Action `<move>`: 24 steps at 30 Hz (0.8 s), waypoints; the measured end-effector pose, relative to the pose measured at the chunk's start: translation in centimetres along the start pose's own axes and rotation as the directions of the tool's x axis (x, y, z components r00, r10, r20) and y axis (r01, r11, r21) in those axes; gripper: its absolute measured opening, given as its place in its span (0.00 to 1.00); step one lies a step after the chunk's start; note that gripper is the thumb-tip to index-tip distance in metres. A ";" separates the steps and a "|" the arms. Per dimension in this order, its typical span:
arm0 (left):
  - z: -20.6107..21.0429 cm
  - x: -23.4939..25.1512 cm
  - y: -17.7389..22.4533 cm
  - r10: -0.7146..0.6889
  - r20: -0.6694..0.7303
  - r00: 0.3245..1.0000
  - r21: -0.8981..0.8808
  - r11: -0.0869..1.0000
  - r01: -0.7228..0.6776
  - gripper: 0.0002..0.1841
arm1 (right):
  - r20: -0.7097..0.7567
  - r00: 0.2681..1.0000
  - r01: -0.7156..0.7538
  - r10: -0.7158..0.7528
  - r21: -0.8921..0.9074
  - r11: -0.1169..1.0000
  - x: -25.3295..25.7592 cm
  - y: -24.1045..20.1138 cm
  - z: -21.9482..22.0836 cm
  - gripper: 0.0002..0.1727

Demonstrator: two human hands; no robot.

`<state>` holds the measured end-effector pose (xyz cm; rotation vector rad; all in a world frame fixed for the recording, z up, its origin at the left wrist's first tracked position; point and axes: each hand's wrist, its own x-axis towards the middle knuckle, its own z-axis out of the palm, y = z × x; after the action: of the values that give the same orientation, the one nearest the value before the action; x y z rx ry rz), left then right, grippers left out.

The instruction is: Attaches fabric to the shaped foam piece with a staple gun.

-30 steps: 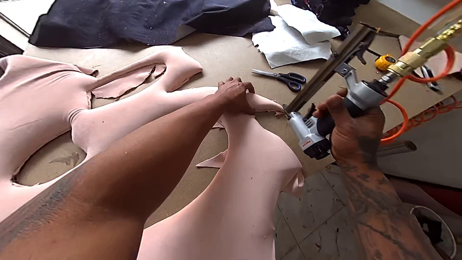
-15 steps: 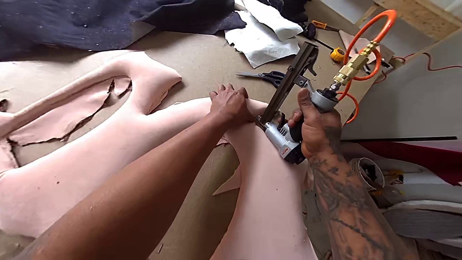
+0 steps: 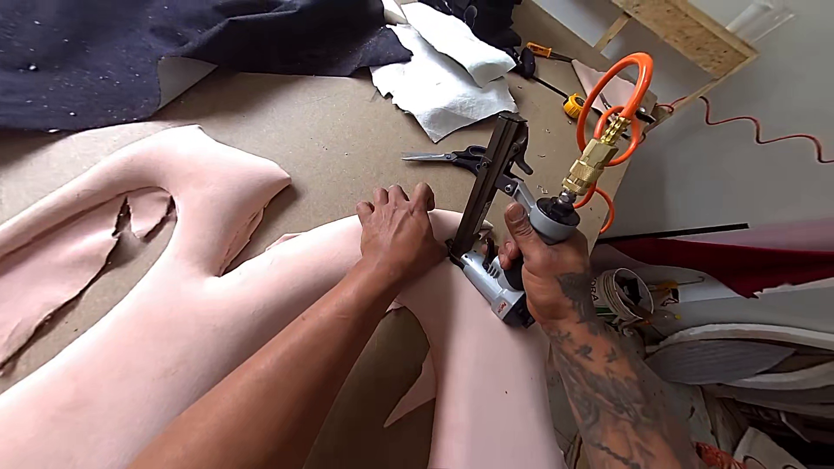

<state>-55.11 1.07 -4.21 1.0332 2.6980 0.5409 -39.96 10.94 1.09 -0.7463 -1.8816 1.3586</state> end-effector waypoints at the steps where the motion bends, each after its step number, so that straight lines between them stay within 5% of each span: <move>1: 0.0 0.0 0.0 -0.001 -0.007 1.000 0.000 1.000 0.001 0.37 | 0.006 1.000 0.000 0.000 0.009 1.000 0.0 0.1 -0.1 0.18; 17: 0.3 0.0 0.0 -0.005 -0.006 1.000 0.014 1.000 0.005 0.34 | 0.002 0.994 0.108 -0.108 0.072 0.992 -0.4 1.8 -0.3 0.15; 24: 0.2 -0.1 -0.1 -0.002 -0.009 1.000 0.007 1.000 0.002 0.35 | -0.028 1.000 -0.006 0.007 0.046 0.999 0.1 0.8 -2.1 0.18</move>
<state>-55.06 1.01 -4.39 1.0322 2.7099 0.5377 -38.25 12.44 0.77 -0.7453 -1.8216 1.3844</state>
